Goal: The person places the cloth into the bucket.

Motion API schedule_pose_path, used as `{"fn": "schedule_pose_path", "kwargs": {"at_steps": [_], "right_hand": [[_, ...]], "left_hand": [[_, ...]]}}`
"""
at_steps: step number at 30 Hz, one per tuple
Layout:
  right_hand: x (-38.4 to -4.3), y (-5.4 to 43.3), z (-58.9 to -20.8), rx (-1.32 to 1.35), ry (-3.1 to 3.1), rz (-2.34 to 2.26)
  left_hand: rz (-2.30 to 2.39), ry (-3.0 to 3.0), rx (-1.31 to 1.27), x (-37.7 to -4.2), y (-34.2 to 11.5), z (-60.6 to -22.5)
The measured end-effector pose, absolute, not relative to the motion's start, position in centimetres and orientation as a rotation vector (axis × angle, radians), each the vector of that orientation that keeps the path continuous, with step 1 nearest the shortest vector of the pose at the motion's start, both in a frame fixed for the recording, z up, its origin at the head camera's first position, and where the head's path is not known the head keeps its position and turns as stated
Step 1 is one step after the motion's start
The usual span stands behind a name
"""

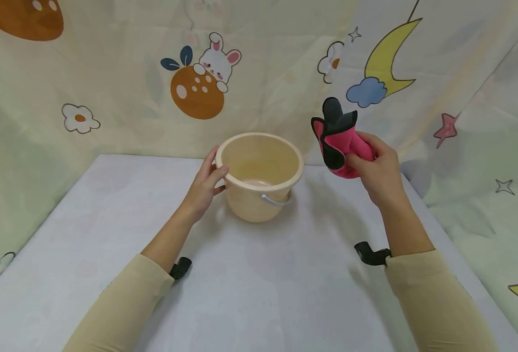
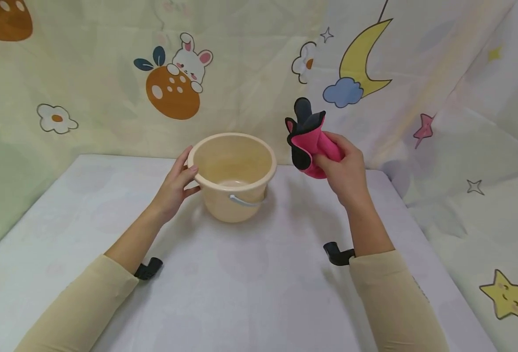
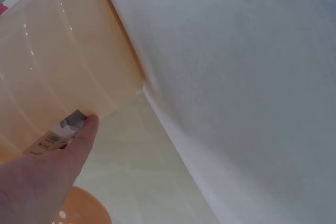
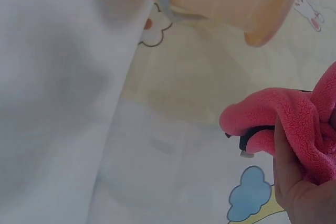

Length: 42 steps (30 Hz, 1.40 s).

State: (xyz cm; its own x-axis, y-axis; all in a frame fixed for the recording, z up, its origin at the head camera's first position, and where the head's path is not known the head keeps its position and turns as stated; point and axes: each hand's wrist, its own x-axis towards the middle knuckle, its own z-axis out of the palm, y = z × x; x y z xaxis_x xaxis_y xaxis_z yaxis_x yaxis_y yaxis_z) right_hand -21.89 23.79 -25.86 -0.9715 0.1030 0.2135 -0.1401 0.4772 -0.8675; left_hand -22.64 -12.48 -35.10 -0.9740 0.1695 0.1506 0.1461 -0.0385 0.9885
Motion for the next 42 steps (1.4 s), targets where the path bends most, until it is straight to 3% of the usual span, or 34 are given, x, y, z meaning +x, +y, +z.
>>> {"fn": "schedule_pose_path", "kwargs": {"at_steps": [20, 42], "right_hand": [[-21.6, 18.9, -24.3, 0.499, -2.187, 1.912], [-23.1, 15.6, -24.6, 0.656, -2.415, 1.949]], "left_hand": [[2.239, 2.154, 0.352, -22.7, -12.6, -35.3], [2.218, 2.184, 0.340, -22.8, -12.6, -35.3]]}}
